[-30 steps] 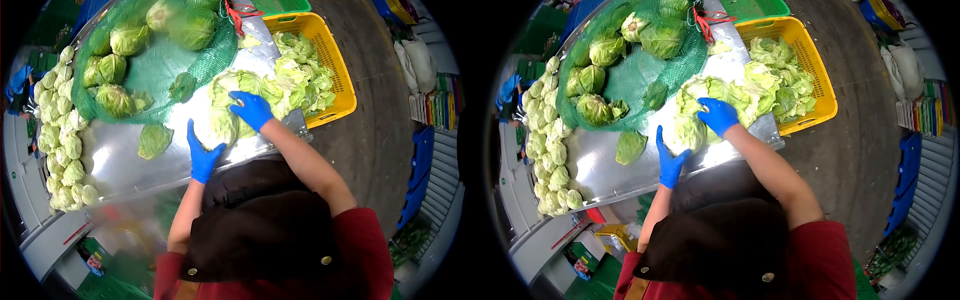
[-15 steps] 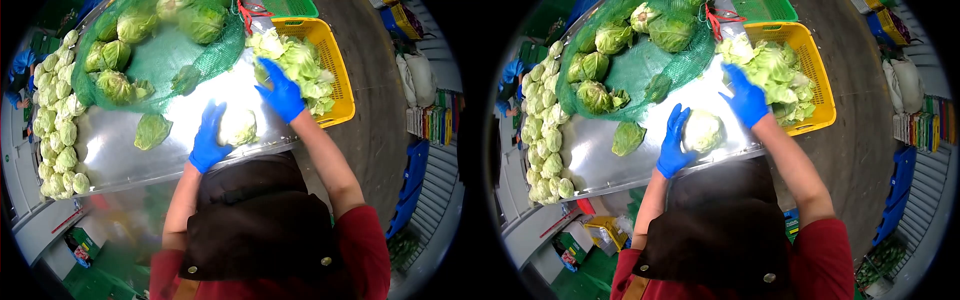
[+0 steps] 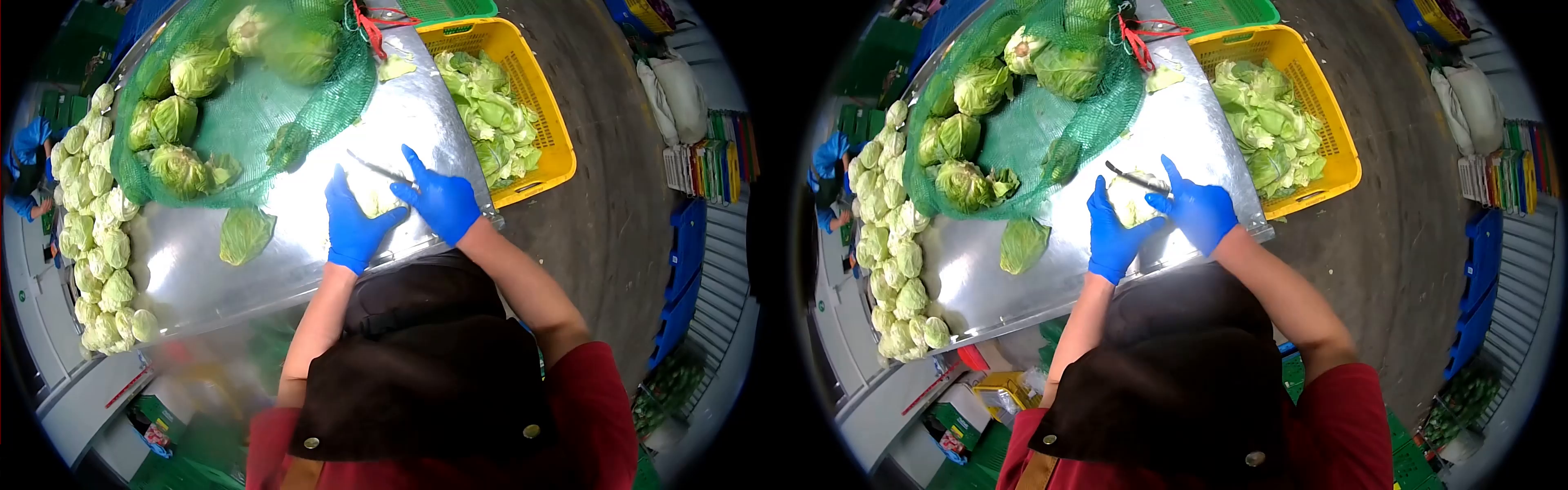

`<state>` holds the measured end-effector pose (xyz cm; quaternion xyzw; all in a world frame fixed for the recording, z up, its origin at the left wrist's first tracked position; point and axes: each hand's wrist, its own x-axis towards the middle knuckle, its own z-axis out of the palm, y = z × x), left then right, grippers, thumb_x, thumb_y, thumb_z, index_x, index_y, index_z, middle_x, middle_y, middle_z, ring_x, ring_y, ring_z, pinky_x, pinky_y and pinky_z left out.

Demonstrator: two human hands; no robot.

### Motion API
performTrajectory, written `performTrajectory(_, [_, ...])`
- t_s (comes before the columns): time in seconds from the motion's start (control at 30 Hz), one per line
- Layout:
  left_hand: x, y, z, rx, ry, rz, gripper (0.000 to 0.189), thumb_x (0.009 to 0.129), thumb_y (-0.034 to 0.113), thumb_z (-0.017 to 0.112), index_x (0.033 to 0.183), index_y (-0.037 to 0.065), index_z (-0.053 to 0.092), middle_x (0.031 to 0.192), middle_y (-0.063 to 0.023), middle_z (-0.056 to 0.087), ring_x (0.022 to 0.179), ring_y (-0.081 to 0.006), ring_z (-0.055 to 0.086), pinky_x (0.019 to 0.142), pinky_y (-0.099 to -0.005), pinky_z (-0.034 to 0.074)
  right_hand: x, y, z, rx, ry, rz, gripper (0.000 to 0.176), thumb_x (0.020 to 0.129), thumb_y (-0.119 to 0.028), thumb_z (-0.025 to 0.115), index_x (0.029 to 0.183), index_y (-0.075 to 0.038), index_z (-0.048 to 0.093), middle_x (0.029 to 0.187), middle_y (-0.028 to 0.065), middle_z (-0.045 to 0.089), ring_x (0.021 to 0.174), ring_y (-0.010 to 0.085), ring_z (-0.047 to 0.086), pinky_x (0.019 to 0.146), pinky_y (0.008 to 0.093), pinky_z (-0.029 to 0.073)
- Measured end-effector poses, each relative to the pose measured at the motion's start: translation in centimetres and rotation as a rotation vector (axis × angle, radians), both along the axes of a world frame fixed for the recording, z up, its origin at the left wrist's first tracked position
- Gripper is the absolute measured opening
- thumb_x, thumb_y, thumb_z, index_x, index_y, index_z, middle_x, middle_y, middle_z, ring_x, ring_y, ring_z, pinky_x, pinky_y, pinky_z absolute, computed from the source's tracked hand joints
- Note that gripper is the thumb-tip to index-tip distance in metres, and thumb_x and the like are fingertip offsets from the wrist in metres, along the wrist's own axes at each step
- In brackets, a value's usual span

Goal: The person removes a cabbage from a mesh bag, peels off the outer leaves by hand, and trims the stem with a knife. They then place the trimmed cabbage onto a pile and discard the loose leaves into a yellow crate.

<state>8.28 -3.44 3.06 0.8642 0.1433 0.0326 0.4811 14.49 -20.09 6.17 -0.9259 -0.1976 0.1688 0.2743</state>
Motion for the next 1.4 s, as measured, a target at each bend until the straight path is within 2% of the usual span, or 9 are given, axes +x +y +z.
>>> performTrajectory(0.27, [-0.2,-1.1,0.1,0.148,-0.033,0.012,0.112,0.058,0.040,0.088,0.138,-0.007,0.027,0.127,-0.0272,0.042,0.117,-0.0405,0.045,0.098,-0.0466,0.039,1.2,1.3,-0.8,-0.039,0.119,0.009,0.045,0.095,-0.044,0.046,0.123,-0.011,0.058,0.093,0.0167,0.069,0.087,0.0329,0.066,0.076,0.0405,0.051])
performTrajectory(0.43, [0.7,-0.5,0.4,0.131,0.068,0.018,0.107,0.062,0.037,0.086,0.139,-0.006,0.026,0.126,-0.0262,0.042,0.115,-0.0394,0.047,0.097,-0.0443,0.042,5.1,1.7,-0.8,-0.109,0.383,0.057,0.058,0.092,-0.058,0.040,0.112,-0.012,0.068,0.115,0.0205,0.064,0.106,0.0368,0.061,0.094,0.0422,0.047])
performTrajectory(0.57, [0.0,-1.0,1.5,0.129,0.068,-0.023,0.107,0.060,0.035,0.086,0.139,-0.005,0.026,0.126,-0.0268,0.041,0.118,-0.0399,0.045,0.098,-0.0454,0.041,7.4,0.9,-8.5,0.042,0.128,0.188,0.054,0.091,-0.054,0.046,0.110,-0.008,0.067,0.106,0.0225,0.066,0.097,0.0379,0.064,0.087,0.0423,0.049])
performTrajectory(0.7, [-3.5,-1.9,-1.3,0.324,-0.228,-0.146,0.106,0.058,0.034,0.086,0.138,-0.002,0.027,0.133,-0.0264,0.036,0.124,-0.0419,0.036,0.105,-0.0478,0.033,8.3,0.1,-4.0,-0.133,0.462,-0.010,0.070,0.087,-0.064,0.046,0.105,-0.001,0.069,0.106,0.0218,0.067,0.102,0.0384,0.063,0.093,0.0411,0.046])
performTrajectory(0.77, [-3.9,-0.7,-1.7,0.062,-0.168,-0.075,0.107,0.058,0.031,0.088,0.138,-0.002,0.026,0.137,-0.0243,0.032,0.127,-0.0392,0.035,0.108,-0.0453,0.031,5.8,0.3,-6.1,0.165,0.241,-0.037,0.065,0.086,-0.064,0.050,0.106,-0.005,0.070,0.105,0.0200,0.068,0.101,0.0380,0.063,0.093,0.0402,0.046])
performTrajectory(0.97, [-8.4,3.3,-2.4,-0.252,-0.169,-0.103,0.111,0.059,0.024,0.090,0.143,0.001,0.024,0.144,-0.0183,0.031,0.135,-0.0304,0.031,0.113,-0.0396,0.027,4.9,0.0,-8.9,0.074,0.185,-0.276,0.046,0.084,-0.042,0.060,0.114,-0.008,0.062,0.098,0.0172,0.068,0.092,0.0360,0.065,0.082,0.0432,0.051])
performTrajectory(1.13, [-9.1,2.0,-2.2,-0.278,-0.178,0.001,0.114,0.060,0.023,0.090,0.146,0.001,0.019,0.148,-0.0187,0.024,0.138,-0.0310,0.028,0.115,-0.0401,0.024,-2.2,1.3,-2.1,0.122,-0.043,-0.219,0.052,0.076,-0.048,0.076,0.100,-0.006,0.057,0.062,0.0114,0.061,0.057,0.0277,0.063,0.056,0.0388,0.052])
performTrajectory(1.17, [-9.2,1.9,-2.4,-0.291,-0.178,0.048,0.114,0.060,0.023,0.089,0.146,0.000,0.017,0.149,-0.0196,0.022,0.138,-0.0317,0.026,0.115,-0.0405,0.023,-3.3,1.3,-1.4,0.120,0.171,-0.177,0.069,0.070,-0.057,0.076,0.110,-0.004,0.059,0.079,0.0165,0.068,0.074,0.0309,0.068,0.068,0.0385,0.054])
performTrajectory(1.4, [-8.0,2.0,-1.4,0.052,-0.046,0.225,0.114,0.064,0.032,0.087,0.146,-0.002,0.015,0.150,-0.0266,0.011,0.141,-0.0390,0.013,0.115,-0.0443,0.017,-4.0,0.7,-4.4,0.490,0.456,-0.079,0.044,0.079,-0.016,0.071,0.119,0.001,0.060,0.089,0.0165,0.068,0.080,0.0167,0.064,0.072,0.0305,0.052])
